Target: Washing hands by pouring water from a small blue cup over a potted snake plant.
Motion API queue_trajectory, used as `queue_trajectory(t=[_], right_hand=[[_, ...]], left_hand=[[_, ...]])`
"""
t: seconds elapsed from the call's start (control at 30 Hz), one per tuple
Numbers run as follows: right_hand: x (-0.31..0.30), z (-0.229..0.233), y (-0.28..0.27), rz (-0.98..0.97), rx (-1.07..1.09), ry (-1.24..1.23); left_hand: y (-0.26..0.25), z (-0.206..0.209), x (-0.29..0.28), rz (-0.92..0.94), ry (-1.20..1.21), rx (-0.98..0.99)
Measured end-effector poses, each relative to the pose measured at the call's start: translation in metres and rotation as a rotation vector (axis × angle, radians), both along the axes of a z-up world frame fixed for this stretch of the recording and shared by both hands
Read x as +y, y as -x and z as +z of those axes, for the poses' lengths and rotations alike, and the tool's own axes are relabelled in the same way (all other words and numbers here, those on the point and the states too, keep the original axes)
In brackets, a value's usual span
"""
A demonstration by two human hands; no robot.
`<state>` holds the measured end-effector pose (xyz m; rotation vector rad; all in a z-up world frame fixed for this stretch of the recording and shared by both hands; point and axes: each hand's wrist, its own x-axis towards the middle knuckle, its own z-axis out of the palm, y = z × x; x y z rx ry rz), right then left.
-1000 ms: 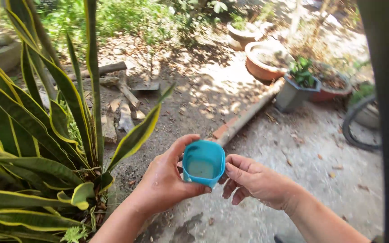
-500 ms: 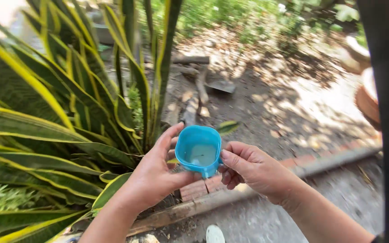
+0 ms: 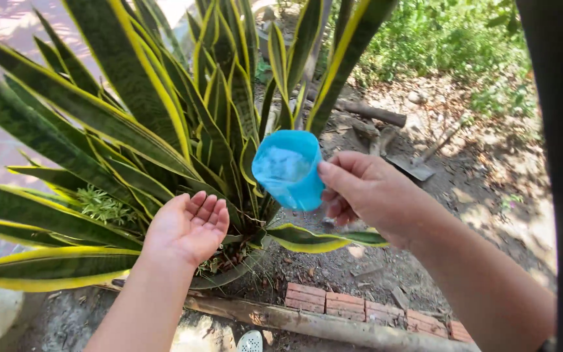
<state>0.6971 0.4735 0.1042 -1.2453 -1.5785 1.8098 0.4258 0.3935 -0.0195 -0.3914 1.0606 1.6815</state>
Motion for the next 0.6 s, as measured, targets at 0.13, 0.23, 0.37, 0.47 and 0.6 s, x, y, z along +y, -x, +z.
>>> queue_trajectory(t=[0.13,0.23,0.37,0.47,0.6], right_hand=[[0.02,0.005,0.041,-0.022,0.016,-0.193],[0.034,0.017,0.071,0.012,0.04,-0.259],[0.051,0.037,0.109,0.034,0.063,-0.335],[0.065,0.043,0.124,0.091,-0.025,-0.377],[0.071,0.049,0.127,-0.029,0.094,-0.173]], left_hand=[[0.035,-0.036,0.048,0.07,-0.047,-0.135],[0.044,-0.043,0.077,0.074,-0.08,-0.165],[0.062,-0.048,0.113,0.081,-0.117,-0.182],[0.059,-0.021,0.117,0.099,-0.163,-0.211],[0.074,-0.017,0.147,0.079,-0.165,-0.282]])
